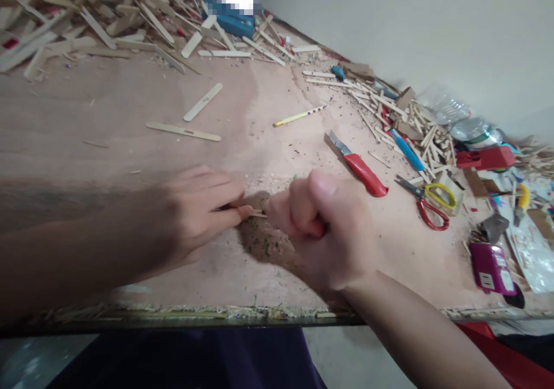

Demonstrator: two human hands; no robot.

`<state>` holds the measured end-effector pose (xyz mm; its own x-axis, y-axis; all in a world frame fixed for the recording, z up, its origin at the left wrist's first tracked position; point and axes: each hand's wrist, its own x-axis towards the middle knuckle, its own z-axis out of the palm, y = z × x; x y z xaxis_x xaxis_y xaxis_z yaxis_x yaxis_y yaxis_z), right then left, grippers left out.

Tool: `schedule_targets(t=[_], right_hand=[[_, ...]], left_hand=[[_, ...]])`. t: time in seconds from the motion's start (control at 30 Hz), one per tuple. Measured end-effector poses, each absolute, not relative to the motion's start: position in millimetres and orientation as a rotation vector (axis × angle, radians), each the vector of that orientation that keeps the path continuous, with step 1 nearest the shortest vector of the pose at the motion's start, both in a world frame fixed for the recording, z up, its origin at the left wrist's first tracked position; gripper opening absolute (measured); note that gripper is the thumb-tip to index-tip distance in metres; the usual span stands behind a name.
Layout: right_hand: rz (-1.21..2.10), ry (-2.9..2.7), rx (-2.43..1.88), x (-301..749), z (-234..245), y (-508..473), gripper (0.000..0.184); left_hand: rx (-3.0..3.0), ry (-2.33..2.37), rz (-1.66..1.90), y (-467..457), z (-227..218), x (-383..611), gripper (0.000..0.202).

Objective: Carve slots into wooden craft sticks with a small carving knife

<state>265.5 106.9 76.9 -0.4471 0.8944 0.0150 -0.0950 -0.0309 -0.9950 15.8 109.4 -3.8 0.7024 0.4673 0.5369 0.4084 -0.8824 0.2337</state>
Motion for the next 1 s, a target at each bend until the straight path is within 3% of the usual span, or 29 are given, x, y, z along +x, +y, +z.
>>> schedule_targets(t=[0.17,0.33,0.57,1.0], right_hand=[[1.625,-1.431,-0.876,266,76,119,0.084],[1.538,-1.517,-0.896,267,78,103,0.073],[1.555,-1.554,-0.891,265,83,101,0.078],[1.551,-1.556,-0.848,264,79,110,0.087]], left_hand=[[2.818,0.742,0.926,108,-3,16,0.044],[2.826,0.694,0.894,111,4,12,0.051],[2.826,0.709,0.912,111,4,14,0.052],[2.843,0.745,0.892,110,-2,16,0.042]])
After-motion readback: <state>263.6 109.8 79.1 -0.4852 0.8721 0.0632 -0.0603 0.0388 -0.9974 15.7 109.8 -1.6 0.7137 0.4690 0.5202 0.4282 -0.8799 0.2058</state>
